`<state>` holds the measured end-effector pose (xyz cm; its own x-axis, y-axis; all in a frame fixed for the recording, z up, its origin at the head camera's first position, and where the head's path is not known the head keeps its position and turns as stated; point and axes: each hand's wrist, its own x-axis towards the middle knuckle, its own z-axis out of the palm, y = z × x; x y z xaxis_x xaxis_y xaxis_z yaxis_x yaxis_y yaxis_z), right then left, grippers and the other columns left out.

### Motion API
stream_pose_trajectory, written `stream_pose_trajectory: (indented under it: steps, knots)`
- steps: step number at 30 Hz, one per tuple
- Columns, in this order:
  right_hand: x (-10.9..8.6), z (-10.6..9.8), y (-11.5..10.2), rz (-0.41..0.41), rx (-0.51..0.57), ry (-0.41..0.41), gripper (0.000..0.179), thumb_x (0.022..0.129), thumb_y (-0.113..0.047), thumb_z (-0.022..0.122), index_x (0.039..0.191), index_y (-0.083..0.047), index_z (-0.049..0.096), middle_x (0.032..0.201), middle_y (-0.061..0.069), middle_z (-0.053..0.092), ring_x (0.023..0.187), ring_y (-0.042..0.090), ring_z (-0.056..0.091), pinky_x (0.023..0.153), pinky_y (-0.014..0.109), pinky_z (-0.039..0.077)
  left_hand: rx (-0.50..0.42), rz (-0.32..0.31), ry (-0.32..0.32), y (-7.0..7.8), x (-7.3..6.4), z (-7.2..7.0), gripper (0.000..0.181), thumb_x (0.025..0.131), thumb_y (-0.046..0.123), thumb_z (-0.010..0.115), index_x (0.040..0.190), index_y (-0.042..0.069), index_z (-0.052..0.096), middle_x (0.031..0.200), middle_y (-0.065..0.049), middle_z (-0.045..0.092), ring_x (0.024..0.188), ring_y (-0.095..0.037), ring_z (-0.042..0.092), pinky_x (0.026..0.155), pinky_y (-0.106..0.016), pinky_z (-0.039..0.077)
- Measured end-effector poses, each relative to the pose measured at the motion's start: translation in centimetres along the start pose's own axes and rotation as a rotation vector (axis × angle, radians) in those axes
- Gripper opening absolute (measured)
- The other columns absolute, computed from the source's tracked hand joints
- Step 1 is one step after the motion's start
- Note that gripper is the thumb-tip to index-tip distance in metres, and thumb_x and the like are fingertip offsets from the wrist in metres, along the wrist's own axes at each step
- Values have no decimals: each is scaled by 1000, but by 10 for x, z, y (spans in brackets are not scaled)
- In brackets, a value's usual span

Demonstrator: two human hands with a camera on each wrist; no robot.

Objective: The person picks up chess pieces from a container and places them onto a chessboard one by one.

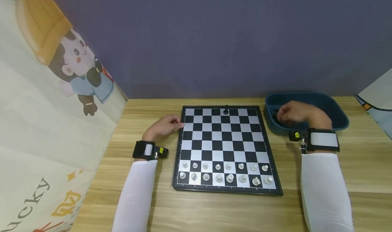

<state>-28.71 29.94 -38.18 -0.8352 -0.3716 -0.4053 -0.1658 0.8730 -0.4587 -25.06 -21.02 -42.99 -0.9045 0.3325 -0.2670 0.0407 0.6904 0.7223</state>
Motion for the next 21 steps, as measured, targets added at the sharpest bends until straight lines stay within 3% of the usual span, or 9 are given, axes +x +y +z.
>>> stream_pose_trajectory:
  steps: [21]
  knots:
    - [6,6,4,-17,23,-44,14,98,-16,62,103,-4,67,92,5,63,77,20,56,68,35,47,-35,-27,-6,4,-3,-2,26,104,36,59,97,11,59,91,-7,58,82,-22,51,76,-35,45]
